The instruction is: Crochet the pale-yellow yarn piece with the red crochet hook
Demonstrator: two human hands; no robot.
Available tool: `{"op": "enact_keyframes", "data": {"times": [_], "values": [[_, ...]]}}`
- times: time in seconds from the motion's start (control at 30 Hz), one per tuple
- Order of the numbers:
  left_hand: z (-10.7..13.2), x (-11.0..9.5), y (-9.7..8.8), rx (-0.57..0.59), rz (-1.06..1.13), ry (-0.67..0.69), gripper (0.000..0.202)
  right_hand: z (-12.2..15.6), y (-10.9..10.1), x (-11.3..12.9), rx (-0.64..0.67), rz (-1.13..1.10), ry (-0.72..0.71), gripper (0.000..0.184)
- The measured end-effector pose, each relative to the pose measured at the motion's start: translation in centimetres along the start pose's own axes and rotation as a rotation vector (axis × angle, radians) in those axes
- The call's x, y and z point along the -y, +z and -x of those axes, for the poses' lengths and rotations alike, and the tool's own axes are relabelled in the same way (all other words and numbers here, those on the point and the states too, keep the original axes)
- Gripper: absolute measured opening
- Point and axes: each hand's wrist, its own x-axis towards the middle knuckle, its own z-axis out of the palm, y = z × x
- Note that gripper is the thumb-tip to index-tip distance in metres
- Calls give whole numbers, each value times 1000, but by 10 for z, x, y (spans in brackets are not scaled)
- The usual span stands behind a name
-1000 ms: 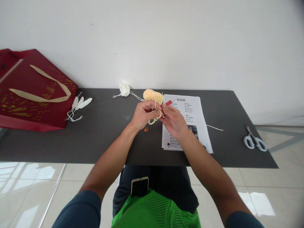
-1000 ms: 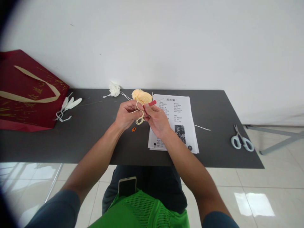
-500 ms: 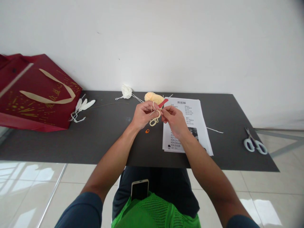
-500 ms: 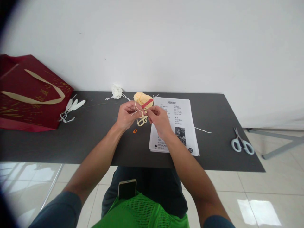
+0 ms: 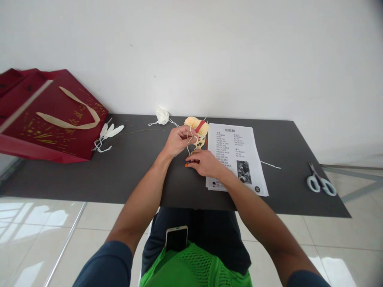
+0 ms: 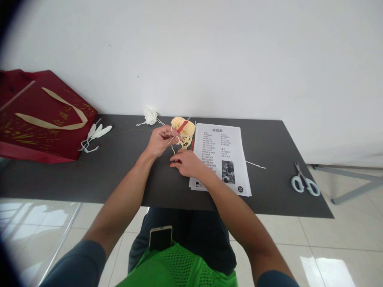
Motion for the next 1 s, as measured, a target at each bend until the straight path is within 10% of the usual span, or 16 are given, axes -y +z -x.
{"op": "enact_keyframes", "data": {"times": [0.67, 0.83, 1.0], "values": [[-3, 2, 4, 3, -13, 57, 32, 5, -13, 12, 82, 146, 122, 8], [-2, -1, 9, -54, 13, 90, 29, 6, -62, 31, -245, -145, 300, 11], [0, -6, 17, -126, -78, 151, 25, -9, -67, 32, -505, -511, 297, 16]]}}
